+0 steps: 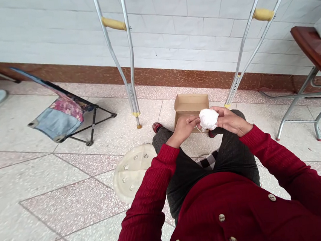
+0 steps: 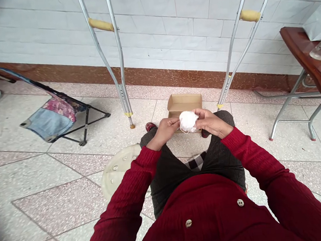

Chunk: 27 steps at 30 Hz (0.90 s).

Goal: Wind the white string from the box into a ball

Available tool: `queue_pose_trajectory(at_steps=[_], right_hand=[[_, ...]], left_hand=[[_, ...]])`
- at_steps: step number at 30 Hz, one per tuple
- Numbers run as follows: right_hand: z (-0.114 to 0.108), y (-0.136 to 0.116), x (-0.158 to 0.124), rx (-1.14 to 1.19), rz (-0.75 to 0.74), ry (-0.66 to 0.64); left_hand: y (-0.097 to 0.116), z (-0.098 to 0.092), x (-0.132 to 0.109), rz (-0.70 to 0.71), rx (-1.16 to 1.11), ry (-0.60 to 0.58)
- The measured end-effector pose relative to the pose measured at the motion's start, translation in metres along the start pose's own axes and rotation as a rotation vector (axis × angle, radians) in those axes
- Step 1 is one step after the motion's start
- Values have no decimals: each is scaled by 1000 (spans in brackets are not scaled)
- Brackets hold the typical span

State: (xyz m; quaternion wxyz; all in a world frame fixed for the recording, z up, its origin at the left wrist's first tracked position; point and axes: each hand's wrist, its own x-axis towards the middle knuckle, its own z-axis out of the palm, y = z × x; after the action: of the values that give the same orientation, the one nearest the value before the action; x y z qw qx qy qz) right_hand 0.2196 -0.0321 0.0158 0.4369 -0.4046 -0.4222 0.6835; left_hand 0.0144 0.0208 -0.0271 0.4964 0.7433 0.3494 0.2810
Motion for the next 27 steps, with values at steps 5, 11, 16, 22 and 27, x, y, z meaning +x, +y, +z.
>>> queue_pose_trajectory(at_steps=[5,11,16,22,27], right_hand=[[-15,-3,31,-241,-169,417],[-25,27,41,-923,-311,428],[-7,41,12,-520,-30,-78],[10,6,-6,-59,-31,-37],[10,-18,6,-57,-178,122]], left_hand=[[1,13,-19,-50,-20,-199],[21,-7,-19,-8,51,-223],[25,-29,-2,99,208,-74],[13,-15,6,66,57,5],[4,0,-2,27,-9,-67]])
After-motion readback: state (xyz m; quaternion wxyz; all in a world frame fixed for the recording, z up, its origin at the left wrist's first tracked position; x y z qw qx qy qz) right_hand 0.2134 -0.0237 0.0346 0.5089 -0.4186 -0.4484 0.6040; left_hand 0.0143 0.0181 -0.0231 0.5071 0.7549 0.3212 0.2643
